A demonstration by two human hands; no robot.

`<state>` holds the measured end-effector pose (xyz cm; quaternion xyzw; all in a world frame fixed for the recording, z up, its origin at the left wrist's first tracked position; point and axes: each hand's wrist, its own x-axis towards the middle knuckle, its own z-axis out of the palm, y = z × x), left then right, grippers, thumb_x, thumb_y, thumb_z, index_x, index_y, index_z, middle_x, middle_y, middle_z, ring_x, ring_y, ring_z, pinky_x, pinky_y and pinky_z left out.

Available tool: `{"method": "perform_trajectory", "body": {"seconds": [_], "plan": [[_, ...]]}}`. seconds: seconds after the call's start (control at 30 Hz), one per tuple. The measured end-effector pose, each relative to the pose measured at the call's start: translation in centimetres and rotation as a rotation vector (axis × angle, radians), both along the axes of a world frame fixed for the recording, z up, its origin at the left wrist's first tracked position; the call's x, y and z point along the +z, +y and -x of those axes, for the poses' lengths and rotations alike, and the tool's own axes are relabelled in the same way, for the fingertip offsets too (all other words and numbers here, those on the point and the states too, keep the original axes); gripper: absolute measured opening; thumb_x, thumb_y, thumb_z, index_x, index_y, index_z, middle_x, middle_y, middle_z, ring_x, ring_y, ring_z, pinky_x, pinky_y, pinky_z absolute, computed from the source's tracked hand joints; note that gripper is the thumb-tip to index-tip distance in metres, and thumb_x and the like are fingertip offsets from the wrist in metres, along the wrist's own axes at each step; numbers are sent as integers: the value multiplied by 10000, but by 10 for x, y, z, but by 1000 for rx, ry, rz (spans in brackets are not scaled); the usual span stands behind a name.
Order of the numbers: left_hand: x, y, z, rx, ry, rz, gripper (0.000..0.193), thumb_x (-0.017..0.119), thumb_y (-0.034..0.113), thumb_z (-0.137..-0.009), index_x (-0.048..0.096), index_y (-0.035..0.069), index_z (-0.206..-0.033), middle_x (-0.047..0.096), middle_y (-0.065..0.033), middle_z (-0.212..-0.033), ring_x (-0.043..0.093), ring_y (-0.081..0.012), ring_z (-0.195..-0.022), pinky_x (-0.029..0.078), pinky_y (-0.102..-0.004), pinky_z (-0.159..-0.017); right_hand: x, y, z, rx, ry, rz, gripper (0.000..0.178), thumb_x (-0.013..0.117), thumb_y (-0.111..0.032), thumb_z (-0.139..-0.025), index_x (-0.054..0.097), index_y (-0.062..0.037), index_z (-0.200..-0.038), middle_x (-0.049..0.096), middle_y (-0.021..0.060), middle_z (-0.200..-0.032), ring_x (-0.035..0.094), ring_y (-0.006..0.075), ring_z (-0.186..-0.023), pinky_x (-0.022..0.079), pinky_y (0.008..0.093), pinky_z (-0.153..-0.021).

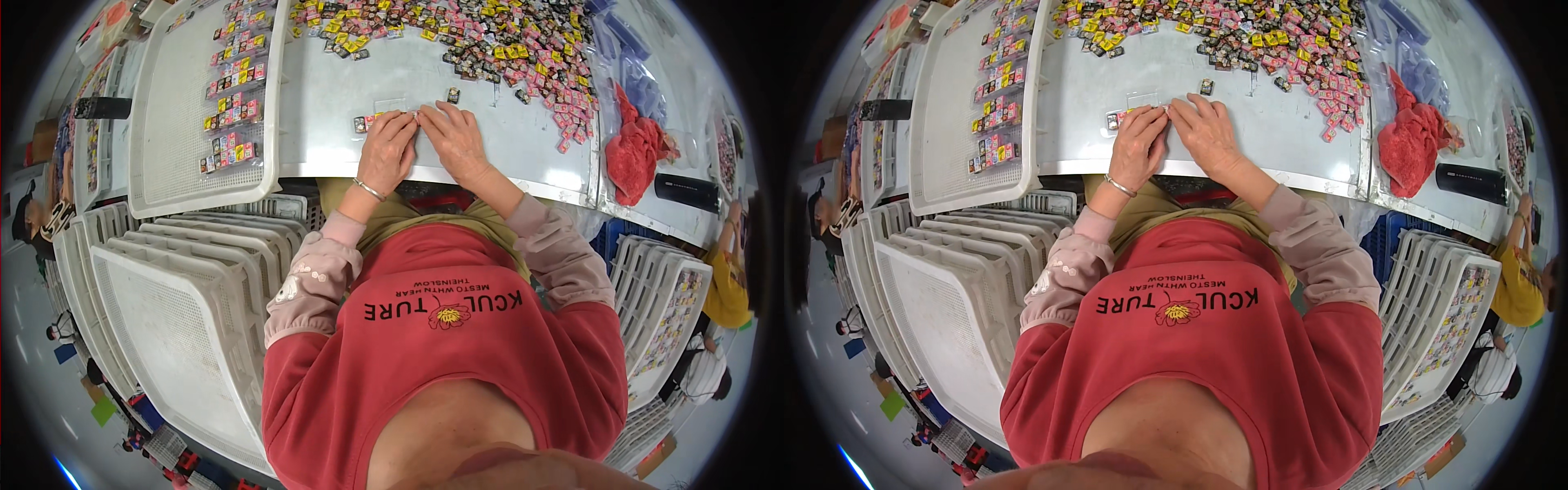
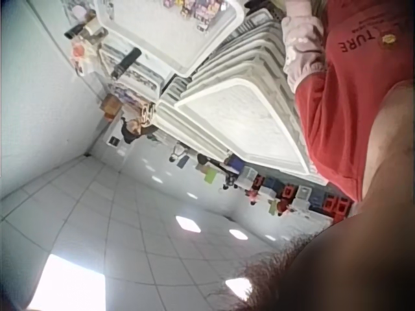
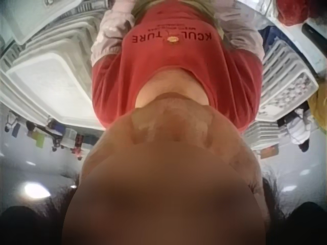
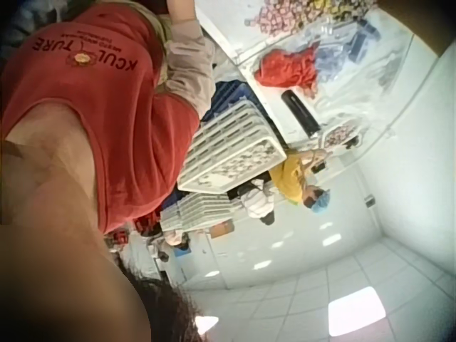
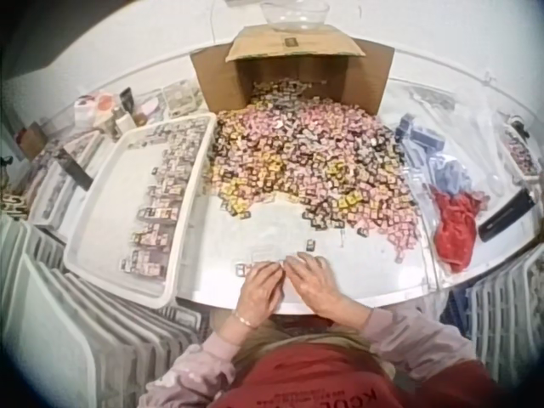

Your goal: Picking small colorful toy components from a pile and arranging them into specific slots on a plastic sorting tray.

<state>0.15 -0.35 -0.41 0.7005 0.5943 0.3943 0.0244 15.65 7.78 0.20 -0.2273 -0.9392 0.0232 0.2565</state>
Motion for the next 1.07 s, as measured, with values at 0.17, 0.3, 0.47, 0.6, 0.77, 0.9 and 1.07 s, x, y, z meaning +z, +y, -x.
{"method": "perform_trajectory", "body": {"seconds": [0.17,0.3,0.47,0.6,0.77,0.9,1.07], "plan": [[-2,-2,0,-5,-26,-1,331,629,-54,-733,639,-23,-1062,615,-158,-1133,552,-352,-1083,458,-414,-938,9,-4,-4,-11,-116,49,452,528,21,-760,577,-5,-1208,477,152,-1352,471,277,-1232,401,374,-953],[-6,-2,10,-41,-113,-58,332,599,-78,-720,633,-38,-1048,616,-161,-1097,569,-358,-1035,467,-427,-918,10,42,-22,18,376,595,374,488,74,-837,594,-3,-1188,559,143,-1261,529,254,-1177,414,349,-997],[16,0,15,126,-308,0,299,636,-22,-746,653,7,-1044,627,-136,-1100,579,-320,-1050,447,-412,-935,29,85,-55,-98,684,877,244,512,16,-914,631,8,-1126,645,109,-1120,619,182,-1022,469,272,-915],[20,19,8,50,10,66,299,723,137,-729,660,95,-1018,641,-49,-1069,544,-241,-1012,402,-377,-853,2,72,-54,-199,648,1063,209,515,31,-909,653,24,-1066,671,80,-1010,649,144,-909,499,245,-836],[7,30,10,-38,95,104,287,741,194,-725,662,133,-994,646,12,-1060,541,-223,-978,385,-369,-800,-11,39,-50,-215,525,927,186,537,47,-882,661,17,-1017,670,63,-923,647,137,-859,503,249,-772],[4,25,7,-35,161,66,274,733,180,-733,662,118,-990,648,-1,-1078,548,-223,-977,382,-369,-802,-7,31,-41,-192,484,549,263,539,82,-807,647,-10,-1028,646,120,-958,640,246,-863,503,316,-746],[8,24,2,-50,189,91,350,729,243,-746,666,115,-1066,638,-24,-1147,549,-224,-1017,380,-368,-865,-10,38,-17,-162,81,171,387,543,40,-792,633,-92,-1145,535,149,-1281,485,304,-1224,375,399,-1042]]}}
